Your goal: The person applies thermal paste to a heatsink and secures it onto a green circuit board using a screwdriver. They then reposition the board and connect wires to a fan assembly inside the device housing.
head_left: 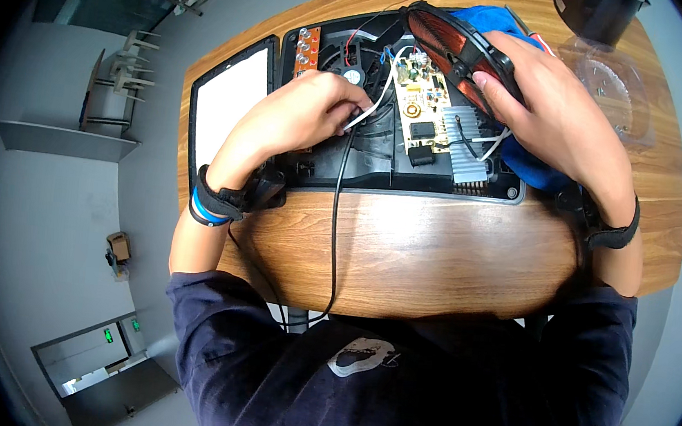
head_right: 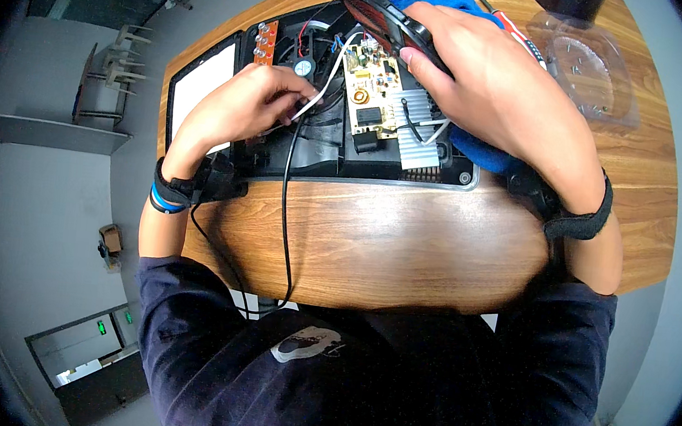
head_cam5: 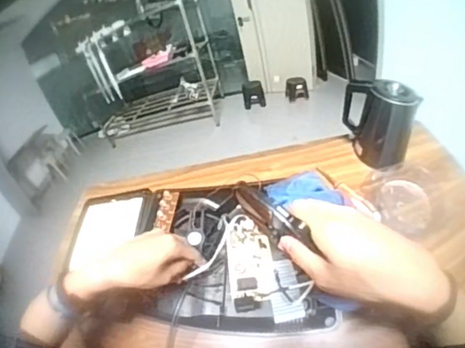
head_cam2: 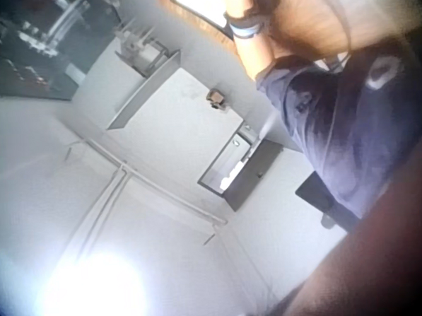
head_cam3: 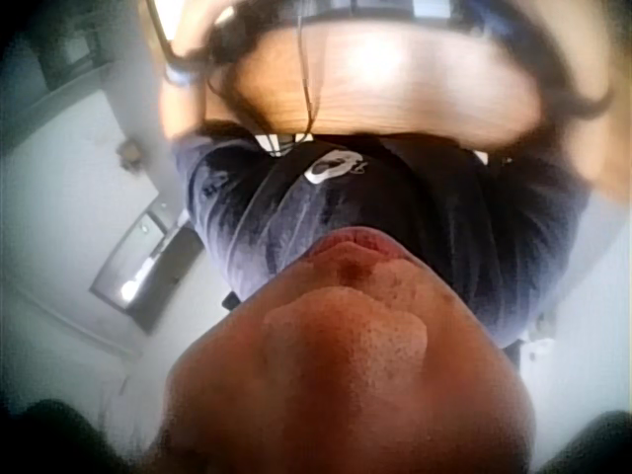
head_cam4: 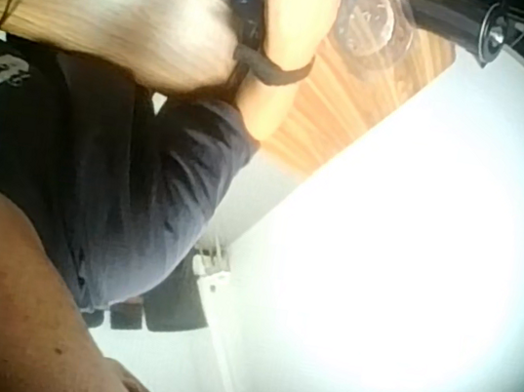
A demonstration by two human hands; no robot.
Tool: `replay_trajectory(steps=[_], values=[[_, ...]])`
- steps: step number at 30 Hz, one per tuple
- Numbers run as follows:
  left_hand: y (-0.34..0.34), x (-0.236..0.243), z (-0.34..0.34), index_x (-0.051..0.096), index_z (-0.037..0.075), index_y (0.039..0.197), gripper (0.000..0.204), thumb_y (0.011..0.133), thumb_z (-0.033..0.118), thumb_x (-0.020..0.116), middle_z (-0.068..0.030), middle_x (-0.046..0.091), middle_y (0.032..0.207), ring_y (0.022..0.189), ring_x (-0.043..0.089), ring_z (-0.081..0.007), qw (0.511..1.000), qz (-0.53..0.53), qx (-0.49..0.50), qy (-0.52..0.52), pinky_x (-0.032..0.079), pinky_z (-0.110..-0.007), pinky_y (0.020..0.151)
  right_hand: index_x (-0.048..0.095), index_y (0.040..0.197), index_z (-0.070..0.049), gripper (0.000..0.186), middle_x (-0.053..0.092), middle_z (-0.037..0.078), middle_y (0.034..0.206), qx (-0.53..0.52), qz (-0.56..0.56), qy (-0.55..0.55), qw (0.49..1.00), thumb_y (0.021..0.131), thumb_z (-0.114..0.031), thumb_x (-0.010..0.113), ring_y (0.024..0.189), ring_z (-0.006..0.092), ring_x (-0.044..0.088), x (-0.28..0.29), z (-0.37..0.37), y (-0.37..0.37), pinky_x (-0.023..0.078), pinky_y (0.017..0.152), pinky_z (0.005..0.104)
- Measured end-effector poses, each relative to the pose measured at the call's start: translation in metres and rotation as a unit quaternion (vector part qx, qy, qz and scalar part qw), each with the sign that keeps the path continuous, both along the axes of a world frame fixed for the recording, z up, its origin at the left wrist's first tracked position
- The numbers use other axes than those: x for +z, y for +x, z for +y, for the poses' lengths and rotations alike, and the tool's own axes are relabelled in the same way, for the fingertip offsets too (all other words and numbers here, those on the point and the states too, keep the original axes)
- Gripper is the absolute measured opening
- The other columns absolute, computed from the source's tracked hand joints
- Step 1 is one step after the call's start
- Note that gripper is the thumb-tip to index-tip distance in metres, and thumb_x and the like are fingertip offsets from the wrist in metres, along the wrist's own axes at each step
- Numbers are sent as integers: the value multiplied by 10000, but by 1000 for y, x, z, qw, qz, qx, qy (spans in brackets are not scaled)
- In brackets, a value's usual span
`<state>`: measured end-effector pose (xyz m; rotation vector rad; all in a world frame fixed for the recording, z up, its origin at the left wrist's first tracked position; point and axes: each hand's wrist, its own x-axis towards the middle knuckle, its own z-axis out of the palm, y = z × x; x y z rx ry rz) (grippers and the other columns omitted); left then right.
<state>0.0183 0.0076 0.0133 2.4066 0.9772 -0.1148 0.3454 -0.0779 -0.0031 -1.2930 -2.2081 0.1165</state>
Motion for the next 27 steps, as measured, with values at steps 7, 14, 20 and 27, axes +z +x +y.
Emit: replay_trajectory(steps=[7,14,20,27], values=[[7,1,-4,850,20,1143,184,983,75,776,-158,812,892,821,795,-246,998,-9,50,28,625,-371,787,651,1352,-13,340,746,254,1167,-10,10,-30,999,1087,-221,698,1134,446,717,2,-1,-1,583,987,500],[11,12,-9,862,30,1116,204,920,76,832,-169,818,898,848,811,-254,993,-1,115,-14,632,-368,811,646,1350,-5,347,745,255,1166,-6,10,-17,1000,1086,-223,701,1131,445,717,1,0,-1,585,984,500],[10,9,-20,809,28,1149,199,950,44,795,-124,796,924,832,772,-201,995,-21,85,53,613,-345,790,643,1325,9,326,733,243,1147,24,19,22,999,1074,-188,712,1108,448,718,0,-2,-4,590,958,501],[4,0,-25,746,41,1151,140,1014,58,718,-117,702,987,816,707,-254,986,-60,48,145,559,-367,764,638,1321,4,325,709,219,1125,64,25,20,997,1044,-138,732,1051,436,728,2,-7,-10,606,899,482]])
